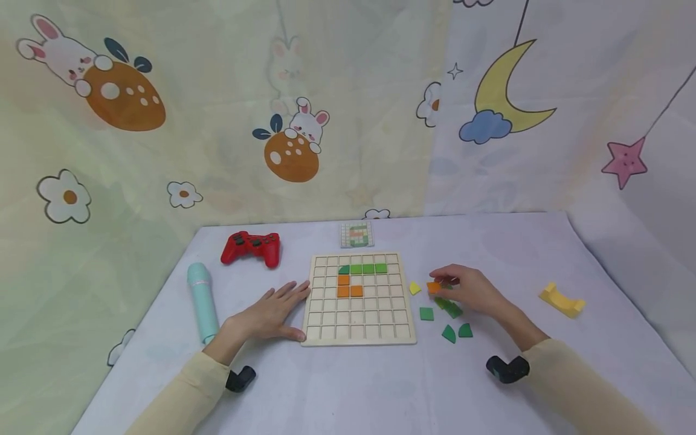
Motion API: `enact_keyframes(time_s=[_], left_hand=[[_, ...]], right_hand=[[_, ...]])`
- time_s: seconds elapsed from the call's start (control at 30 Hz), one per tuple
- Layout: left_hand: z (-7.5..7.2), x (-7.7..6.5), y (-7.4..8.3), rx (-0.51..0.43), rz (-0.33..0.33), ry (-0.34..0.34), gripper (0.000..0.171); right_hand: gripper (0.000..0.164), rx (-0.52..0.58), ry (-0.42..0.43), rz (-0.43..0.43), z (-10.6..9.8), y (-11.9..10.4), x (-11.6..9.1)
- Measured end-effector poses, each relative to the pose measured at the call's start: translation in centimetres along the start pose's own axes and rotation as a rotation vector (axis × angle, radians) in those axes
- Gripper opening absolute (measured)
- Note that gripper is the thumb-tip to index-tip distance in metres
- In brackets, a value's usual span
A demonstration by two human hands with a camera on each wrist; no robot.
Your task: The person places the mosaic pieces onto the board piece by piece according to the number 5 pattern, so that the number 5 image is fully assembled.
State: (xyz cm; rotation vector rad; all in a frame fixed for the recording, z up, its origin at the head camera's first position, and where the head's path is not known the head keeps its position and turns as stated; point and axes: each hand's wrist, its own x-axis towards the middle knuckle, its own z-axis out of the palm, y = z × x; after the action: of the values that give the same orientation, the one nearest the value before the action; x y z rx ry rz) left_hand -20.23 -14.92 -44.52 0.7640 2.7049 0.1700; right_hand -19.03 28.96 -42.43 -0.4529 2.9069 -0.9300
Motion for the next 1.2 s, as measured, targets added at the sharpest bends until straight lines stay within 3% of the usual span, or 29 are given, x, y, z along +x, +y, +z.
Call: enact_keyframes(time_s=[0.3, 0.47, 0.8, 1.2], left_hand=[[0.1, 0.0, 0.1, 0.015, -0.004, -0.003, 0.104], [0.1, 0.0, 0.1, 0.048, 0.009, -0.001, 0.105], [0.0, -0.1, 0.1, 0.076, 0.008, 0.002, 0.106], [0.0, -0.2, 0.0, 0.064, 0.022, 0.001, 0.105]], right_hand=[[0.037, 0.026, -0.038, -0.106, 2.9, -3.7, 3.2], [0.037, 0.056, -0.066, -0.123, 4.7, -5.4, 4.5], [0.034, 0.006, -0.086, -0.108, 7.1, -7.7, 6.0], [0.034, -0.016, -0.078, -0.068, 8.1, -8.0, 6.7]])
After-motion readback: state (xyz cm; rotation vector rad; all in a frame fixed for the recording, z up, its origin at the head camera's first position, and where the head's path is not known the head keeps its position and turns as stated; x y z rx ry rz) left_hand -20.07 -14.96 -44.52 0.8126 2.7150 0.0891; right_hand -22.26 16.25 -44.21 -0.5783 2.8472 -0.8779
